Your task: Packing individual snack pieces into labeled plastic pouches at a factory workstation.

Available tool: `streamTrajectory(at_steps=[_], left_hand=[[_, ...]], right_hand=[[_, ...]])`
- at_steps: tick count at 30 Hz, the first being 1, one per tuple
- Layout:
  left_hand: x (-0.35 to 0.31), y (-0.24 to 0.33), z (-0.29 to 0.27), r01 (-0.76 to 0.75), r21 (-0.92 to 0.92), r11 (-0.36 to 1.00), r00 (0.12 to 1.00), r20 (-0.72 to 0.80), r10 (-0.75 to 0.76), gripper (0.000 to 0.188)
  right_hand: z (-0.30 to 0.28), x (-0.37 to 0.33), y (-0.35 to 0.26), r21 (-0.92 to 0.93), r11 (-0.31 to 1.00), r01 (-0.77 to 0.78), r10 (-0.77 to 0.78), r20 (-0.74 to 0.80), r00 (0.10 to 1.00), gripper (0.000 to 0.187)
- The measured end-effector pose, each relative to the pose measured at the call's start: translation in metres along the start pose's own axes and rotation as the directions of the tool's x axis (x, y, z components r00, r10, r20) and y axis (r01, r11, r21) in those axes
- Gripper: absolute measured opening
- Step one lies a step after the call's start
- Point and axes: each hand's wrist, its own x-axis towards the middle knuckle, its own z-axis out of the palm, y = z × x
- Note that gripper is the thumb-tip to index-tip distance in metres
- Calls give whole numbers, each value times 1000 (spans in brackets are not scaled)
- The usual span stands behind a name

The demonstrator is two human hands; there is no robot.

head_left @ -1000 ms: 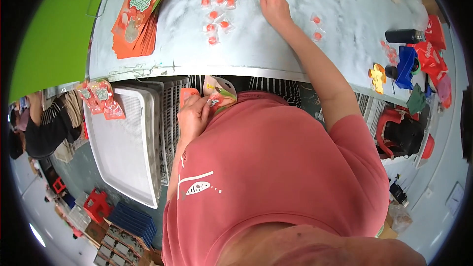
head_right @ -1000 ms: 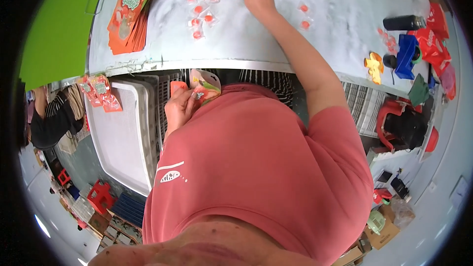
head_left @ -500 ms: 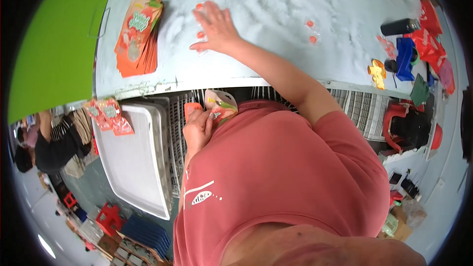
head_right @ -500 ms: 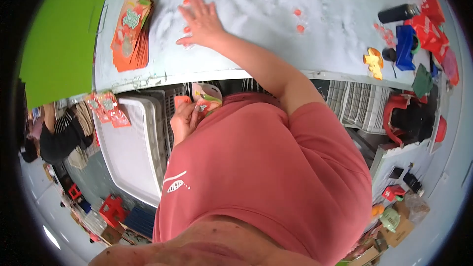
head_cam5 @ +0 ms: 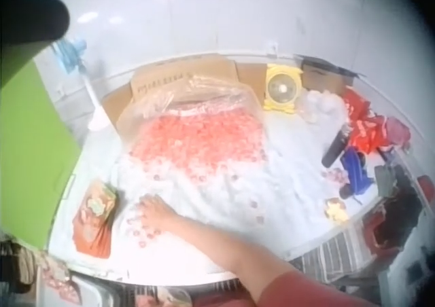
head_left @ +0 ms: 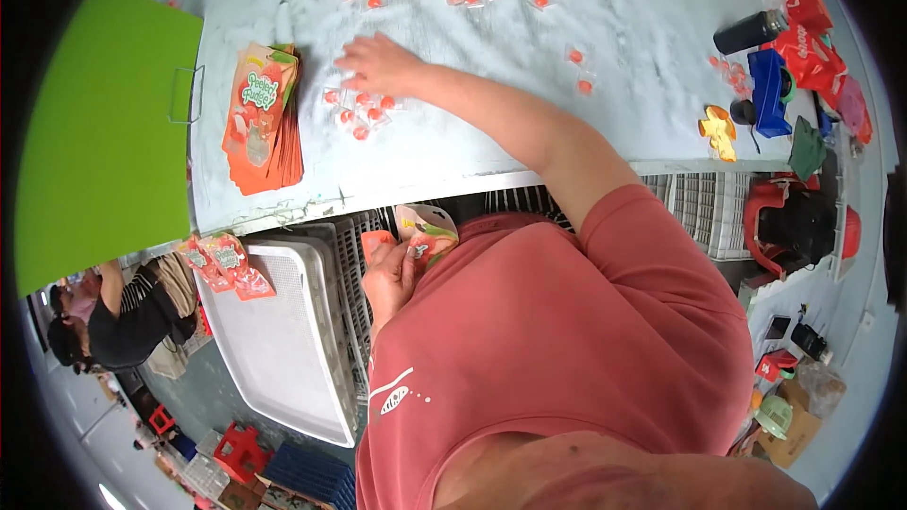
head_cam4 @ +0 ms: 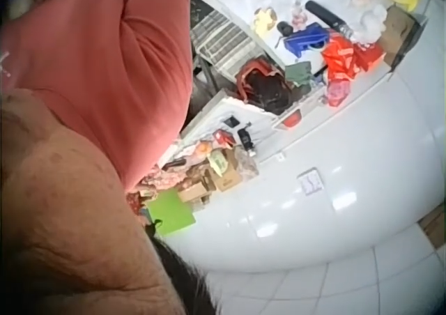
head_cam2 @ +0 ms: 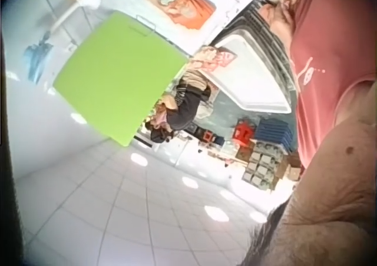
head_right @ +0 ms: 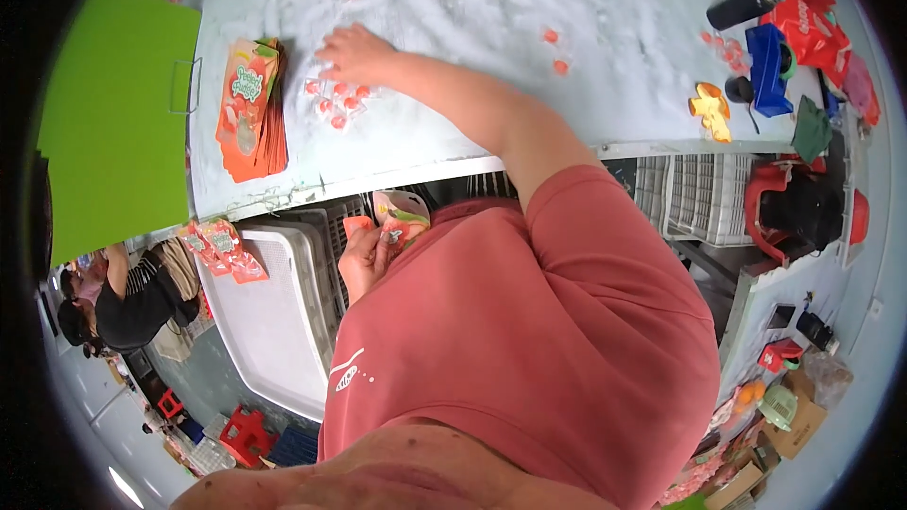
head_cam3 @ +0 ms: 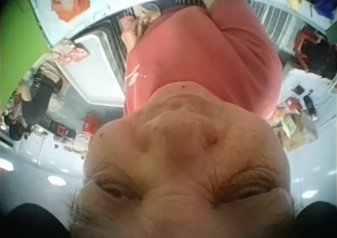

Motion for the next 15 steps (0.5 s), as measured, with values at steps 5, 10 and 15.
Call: streamTrajectory(at_steps=[5, 10, 15], left_hand=[[0, 2, -2, 0, 33, 999, 1000, 6, 0, 10], [2, 1, -2, 11, 29, 1000, 1000, 25, -12, 10], [2, 1, 2, 5, 40, 999, 1000, 14, -5, 11]], right_hand=[[-4, -18, -5, 389, 904, 176, -143, -112, 983, 42], [-43, 14, 56, -186, 981, -51, -1, -272, 962, 44], [-61, -1, 109, -392, 919, -36, 50, 26, 998, 42]])
